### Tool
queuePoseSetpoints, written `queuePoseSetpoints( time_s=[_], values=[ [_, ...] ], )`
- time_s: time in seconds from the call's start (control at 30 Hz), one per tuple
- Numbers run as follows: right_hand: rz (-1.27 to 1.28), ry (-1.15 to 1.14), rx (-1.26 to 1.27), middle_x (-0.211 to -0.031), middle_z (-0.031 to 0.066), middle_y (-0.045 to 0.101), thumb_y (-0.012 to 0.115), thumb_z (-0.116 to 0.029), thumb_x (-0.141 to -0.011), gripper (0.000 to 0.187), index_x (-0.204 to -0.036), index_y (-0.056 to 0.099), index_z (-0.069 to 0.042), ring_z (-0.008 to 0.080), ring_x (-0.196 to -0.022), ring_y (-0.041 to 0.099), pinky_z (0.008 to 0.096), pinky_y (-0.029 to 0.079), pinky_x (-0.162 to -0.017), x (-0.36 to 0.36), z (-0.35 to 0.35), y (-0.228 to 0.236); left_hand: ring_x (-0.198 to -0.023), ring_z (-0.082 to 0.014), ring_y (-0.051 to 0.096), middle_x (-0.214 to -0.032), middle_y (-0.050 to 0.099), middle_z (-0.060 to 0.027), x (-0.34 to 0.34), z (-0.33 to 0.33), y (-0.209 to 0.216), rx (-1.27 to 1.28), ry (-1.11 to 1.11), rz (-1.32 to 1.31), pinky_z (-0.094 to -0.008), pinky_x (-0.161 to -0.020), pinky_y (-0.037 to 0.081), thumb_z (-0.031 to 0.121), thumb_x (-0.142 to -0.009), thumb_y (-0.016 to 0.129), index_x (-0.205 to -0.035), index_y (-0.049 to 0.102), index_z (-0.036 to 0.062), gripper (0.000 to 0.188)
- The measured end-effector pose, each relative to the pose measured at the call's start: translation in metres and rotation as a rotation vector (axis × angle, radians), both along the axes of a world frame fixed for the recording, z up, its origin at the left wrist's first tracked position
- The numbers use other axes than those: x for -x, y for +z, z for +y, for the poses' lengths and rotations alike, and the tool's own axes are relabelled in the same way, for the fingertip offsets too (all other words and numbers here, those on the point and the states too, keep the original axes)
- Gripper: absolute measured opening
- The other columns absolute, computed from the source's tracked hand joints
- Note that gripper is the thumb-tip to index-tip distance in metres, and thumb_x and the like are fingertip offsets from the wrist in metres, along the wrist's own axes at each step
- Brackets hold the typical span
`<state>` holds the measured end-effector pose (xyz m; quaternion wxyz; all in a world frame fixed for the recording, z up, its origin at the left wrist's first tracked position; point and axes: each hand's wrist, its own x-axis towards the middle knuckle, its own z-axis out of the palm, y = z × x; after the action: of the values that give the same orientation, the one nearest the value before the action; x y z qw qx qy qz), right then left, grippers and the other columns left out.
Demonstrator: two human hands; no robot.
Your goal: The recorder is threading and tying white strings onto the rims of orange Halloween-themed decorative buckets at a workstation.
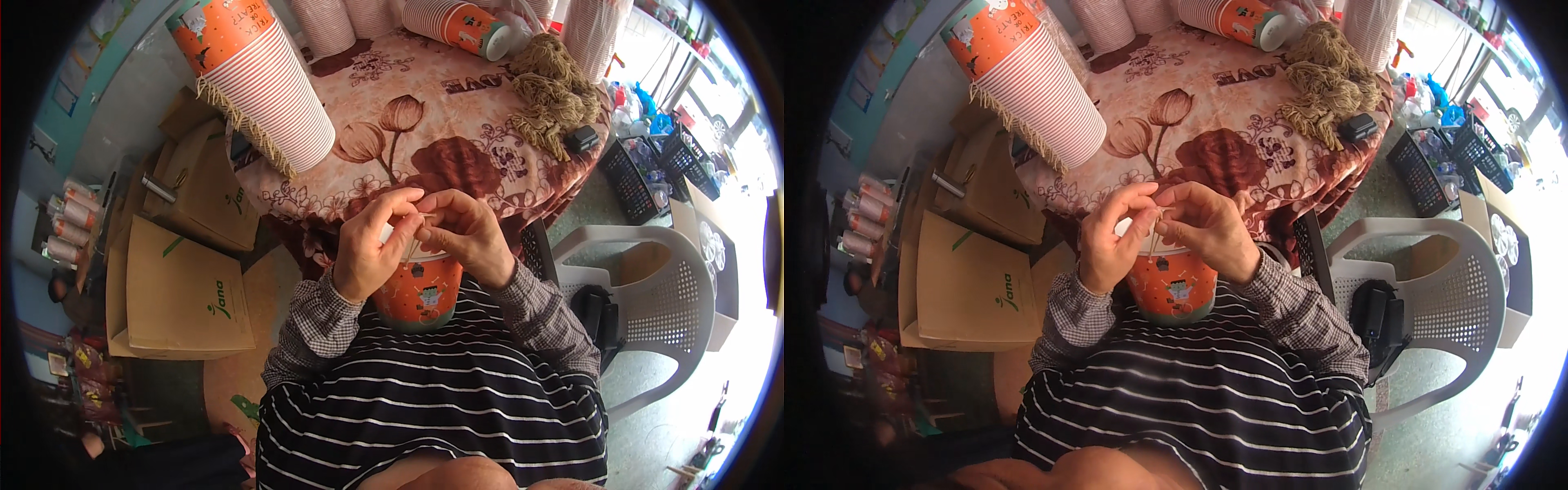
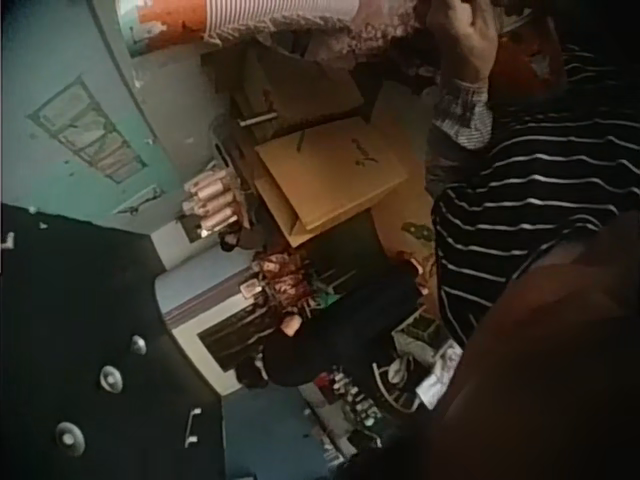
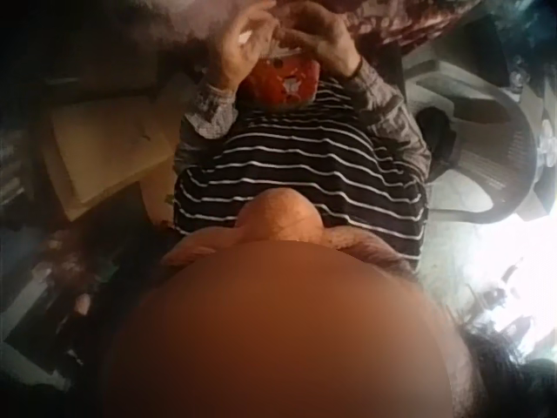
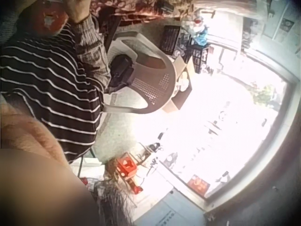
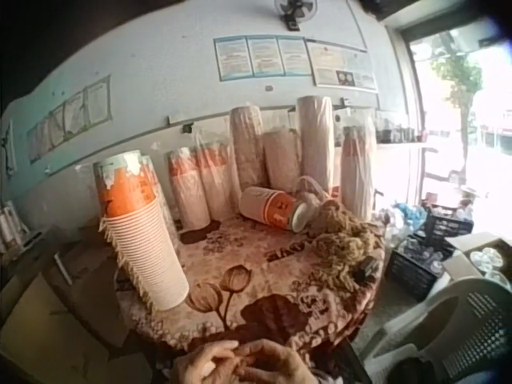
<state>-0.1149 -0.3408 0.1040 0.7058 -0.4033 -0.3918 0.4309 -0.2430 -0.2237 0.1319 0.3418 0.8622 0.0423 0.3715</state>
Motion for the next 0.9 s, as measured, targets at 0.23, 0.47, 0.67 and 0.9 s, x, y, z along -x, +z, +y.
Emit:
queuePoseSetpoints(
  time_s=[0.23,0.47,0.67,0.9],
  values=[
    [-0.094,0.006,0.104,-0.090,0.0002,0.062,0.063,-0.004,-0.087,0.029,-0.114,0.052,-0.002,0.0053,-0.079,0.058,0.0195,0.049,-0.068,-0.003,-0.001,0.001,-0.062,-0.0090,0.058,-0.079,0.064,-0.0059,0.002,0.011,0.000,0.275,-0.122,0.071,-0.0223,-0.057,0.048,0.008,-0.092,0.058,-0.117,0.056,-0.0002,0.026],
    [-0.069,-0.006,0.101,-0.092,0.0013,0.061,0.063,-0.007,-0.088,0.024,-0.110,0.054,-0.002,0.0059,-0.077,0.058,0.0195,0.048,-0.066,-0.003,0.001,-0.002,-0.068,-0.0096,0.061,-0.078,0.064,-0.0058,-0.001,0.007,-0.003,0.285,-0.083,0.068,-0.0224,-0.060,0.049,0.006,-0.091,0.059,-0.115,0.058,0.0000,0.025],
    [-0.143,0.070,0.197,-0.086,0.0001,0.062,0.063,-0.011,-0.089,0.016,-0.101,0.061,-0.001,0.0058,-0.074,0.057,0.0200,0.048,-0.067,-0.010,-0.004,0.005,-0.072,-0.0144,0.064,-0.080,0.064,-0.0077,-0.007,0.007,0.002,0.095,-0.037,-0.006,-0.0260,-0.063,0.052,0.000,-0.086,0.062,-0.113,0.058,0.0002,0.028],
    [-0.126,0.083,0.191,-0.083,-0.0001,0.062,0.064,-0.011,-0.088,0.014,-0.097,0.062,-0.001,0.0057,-0.072,0.057,0.0203,0.047,-0.067,-0.007,-0.004,0.008,-0.071,-0.0167,0.064,-0.083,0.063,-0.0079,-0.024,0.012,0.001,0.008,-0.051,-0.031,-0.0267,-0.062,0.052,-0.001,-0.084,0.063,-0.112,0.059,0.0027,0.028]
  ],
)
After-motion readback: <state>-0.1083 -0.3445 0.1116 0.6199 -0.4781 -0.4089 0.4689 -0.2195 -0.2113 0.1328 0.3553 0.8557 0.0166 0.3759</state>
